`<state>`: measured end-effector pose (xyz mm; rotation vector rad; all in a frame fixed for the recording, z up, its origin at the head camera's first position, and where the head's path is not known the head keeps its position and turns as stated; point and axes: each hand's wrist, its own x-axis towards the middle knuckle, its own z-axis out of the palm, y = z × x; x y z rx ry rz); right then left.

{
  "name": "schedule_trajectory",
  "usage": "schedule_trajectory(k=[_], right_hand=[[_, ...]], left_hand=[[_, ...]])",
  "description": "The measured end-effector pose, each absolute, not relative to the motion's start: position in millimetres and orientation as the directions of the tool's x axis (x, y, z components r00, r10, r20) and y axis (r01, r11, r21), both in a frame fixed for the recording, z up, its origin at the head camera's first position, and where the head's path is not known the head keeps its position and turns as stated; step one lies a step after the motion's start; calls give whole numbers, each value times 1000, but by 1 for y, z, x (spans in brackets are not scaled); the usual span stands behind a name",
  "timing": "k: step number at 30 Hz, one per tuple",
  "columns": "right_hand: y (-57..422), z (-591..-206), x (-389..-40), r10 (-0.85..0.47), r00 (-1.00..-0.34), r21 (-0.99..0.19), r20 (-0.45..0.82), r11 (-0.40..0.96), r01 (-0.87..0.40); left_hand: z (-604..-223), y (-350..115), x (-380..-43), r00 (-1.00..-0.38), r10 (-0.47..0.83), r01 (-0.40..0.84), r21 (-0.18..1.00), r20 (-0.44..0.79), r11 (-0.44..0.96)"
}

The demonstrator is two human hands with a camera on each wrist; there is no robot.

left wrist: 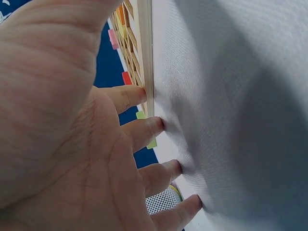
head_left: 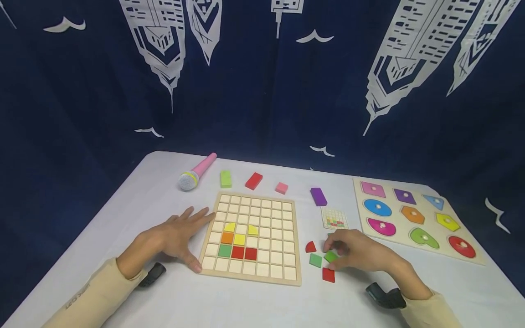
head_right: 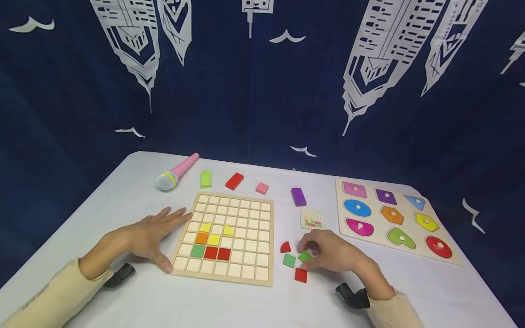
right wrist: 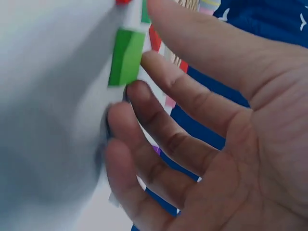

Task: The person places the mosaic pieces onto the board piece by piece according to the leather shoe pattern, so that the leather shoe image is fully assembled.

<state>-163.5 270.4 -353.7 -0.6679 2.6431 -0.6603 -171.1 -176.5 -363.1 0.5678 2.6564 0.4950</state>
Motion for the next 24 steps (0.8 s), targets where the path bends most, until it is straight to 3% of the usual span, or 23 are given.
schedule_trajectory(k=[5,17,24], right_hand=[[281,-355,-166,-519,-826,-557,-219,762,-331],[271,-354,-165,-459,-875,-419,-156,833,-362],[257,-348,-160,-514,-855,-431,-64,788,-441]], left_hand=[[-363,-177,-171,-845,457,322,415,-280,851],[-365,-177,-170,-845,460,328,414,-274,849],[-363,-177,-171,-841,466,338,407,-274,849]])
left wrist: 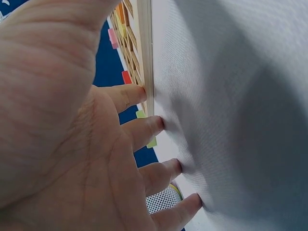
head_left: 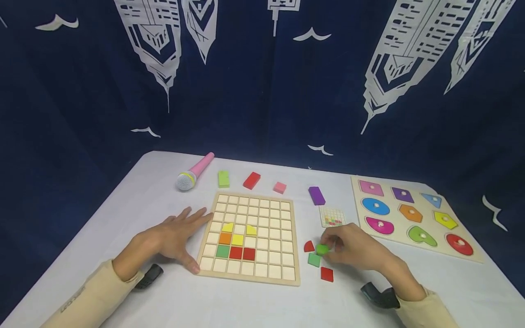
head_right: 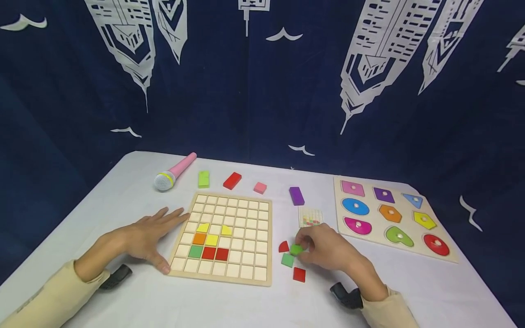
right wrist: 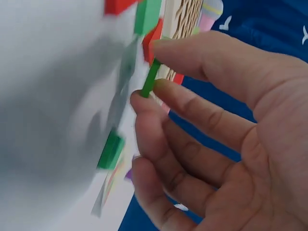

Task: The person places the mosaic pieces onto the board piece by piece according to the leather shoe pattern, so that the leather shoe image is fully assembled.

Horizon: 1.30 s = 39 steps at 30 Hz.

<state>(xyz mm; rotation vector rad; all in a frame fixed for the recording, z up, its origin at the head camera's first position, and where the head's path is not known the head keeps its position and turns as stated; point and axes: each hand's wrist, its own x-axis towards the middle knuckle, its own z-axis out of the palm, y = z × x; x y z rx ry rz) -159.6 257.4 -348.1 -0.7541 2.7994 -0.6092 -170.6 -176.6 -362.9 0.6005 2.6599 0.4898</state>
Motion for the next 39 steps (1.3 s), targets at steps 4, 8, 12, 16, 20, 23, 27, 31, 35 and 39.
schedule_trajectory(k=[4,8,12,16,20,23,27,31,35,39], right_hand=[[235,-346,-157,-565,-825,-434,-25,749,-500],[206,-345,-156,-605,-796,-407,-4,728,-551],[180,-346,-156,-644,-765,-396,-6,704,-589],[160,-349,-157,-676,-737,-411,-23,678,-609],[148,-353,-158,-699,-714,-437,-27,651,-621],[144,-357,-158,-706,-708,-441,-23,643,-626],[140,-359,-158,-709,-705,-424,-9,641,-640],[139,-359,-159,-705,-709,-409,9,645,-646],[138,-362,-160,-698,-716,-410,13,650,-640],[138,-363,-160,-689,-725,-419,-5,659,-624]], left_hand=[[-361,-178,-170,-843,467,342,404,-268,848],[-361,-179,-170,-843,466,337,413,-267,846],[-363,-179,-170,-844,463,327,425,-270,844],[-365,-177,-171,-849,452,316,422,-274,850],[-365,-176,-171,-850,446,312,416,-279,854],[-366,-176,-170,-849,446,308,421,-283,853],[-365,-176,-170,-849,445,307,419,-286,855],[-364,-176,-171,-851,444,313,407,-281,858],[-365,-175,-171,-851,443,315,402,-281,859],[-365,-174,-171,-853,440,313,398,-282,862]])
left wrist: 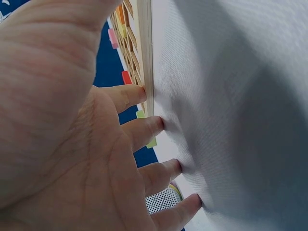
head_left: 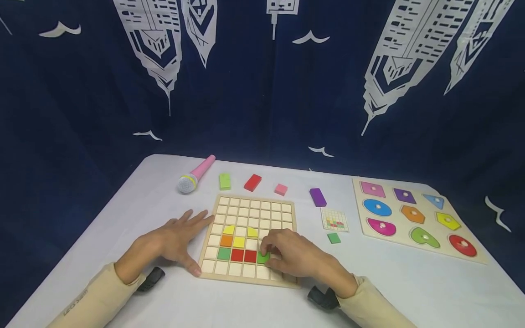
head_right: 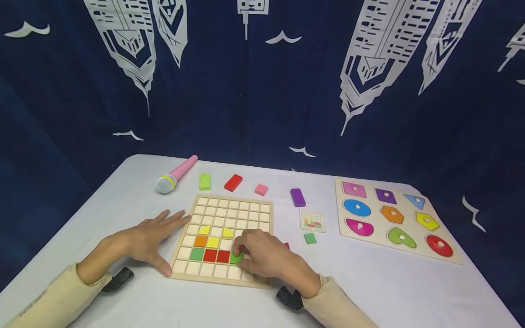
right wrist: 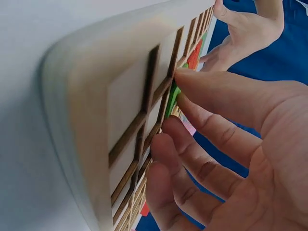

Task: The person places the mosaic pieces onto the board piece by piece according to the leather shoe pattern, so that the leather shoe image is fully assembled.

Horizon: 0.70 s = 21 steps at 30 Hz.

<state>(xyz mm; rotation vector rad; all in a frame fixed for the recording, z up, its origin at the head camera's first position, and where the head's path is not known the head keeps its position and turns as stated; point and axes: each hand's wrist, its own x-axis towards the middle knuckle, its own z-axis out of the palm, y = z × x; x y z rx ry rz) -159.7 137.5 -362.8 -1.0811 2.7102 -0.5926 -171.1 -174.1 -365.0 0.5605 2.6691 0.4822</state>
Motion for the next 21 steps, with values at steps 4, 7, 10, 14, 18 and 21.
schedule_trajectory(k=[4,7,10,14,18,21], right_hand=[[138,-360,-158,-670,-742,-444,-29,674,-591],[143,-357,-157,-674,-737,-446,-51,676,-587],[152,-353,-156,-703,-708,-436,-63,658,-614],[172,-349,-160,-717,-696,-437,-40,639,-633],[198,-343,-166,-660,-751,-441,-25,682,-584],[215,-339,-170,-618,-785,-440,-47,718,-539]], left_hand=[[-364,-174,-171,-853,438,312,396,-283,864],[-364,-175,-171,-852,438,310,399,-285,863],[-364,-175,-170,-851,443,313,405,-282,859],[-364,-176,-170,-848,449,317,410,-280,855],[-364,-176,-170,-849,446,312,413,-283,856],[-364,-177,-171,-849,445,310,413,-285,856]])
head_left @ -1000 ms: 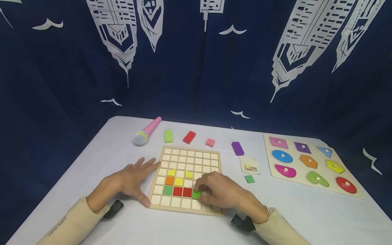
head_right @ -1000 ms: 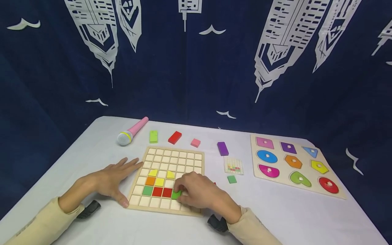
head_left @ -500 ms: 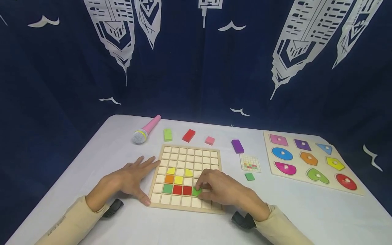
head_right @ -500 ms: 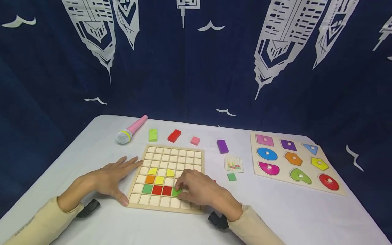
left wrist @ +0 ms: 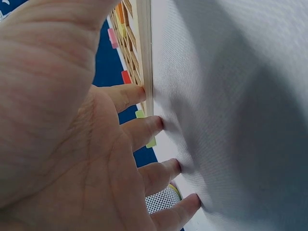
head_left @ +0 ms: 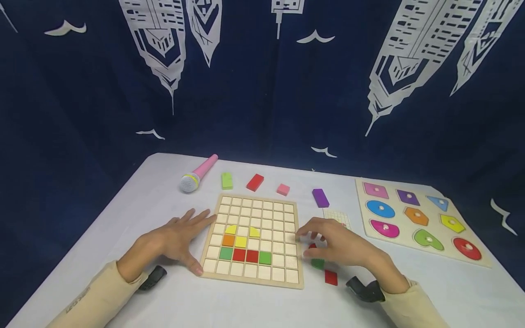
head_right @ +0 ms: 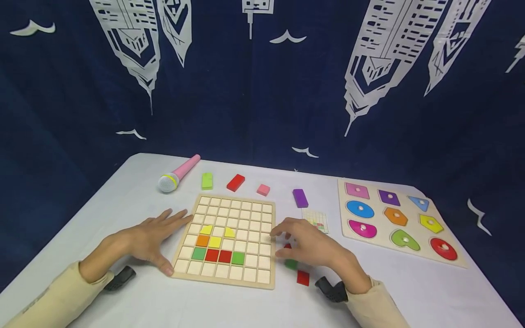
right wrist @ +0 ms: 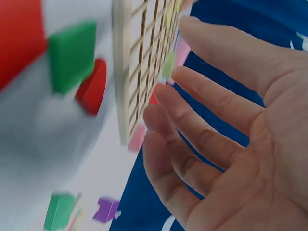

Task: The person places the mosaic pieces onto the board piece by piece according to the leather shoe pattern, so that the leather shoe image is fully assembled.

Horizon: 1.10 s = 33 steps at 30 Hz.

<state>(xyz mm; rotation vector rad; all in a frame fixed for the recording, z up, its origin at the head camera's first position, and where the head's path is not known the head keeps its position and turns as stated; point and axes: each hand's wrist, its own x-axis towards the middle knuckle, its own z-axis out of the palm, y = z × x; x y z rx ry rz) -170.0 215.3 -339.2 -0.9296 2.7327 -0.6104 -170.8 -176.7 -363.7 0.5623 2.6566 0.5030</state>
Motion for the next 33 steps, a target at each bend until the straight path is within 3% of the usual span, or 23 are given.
schedule_trajectory(k=[6,18,33], right_hand=[[236,-334,-176,-591,-797,-447,-127,751,-486],[270,-340,-192,-529,-834,-474,-157,781,-406],[269,-344,-190,-367,-900,-405,-233,878,-253]], left_hand=[[-363,-177,-173,-850,449,319,411,-274,854],[-362,-178,-170,-852,445,312,416,-276,854],[-362,-176,-170,-851,438,302,410,-291,860]])
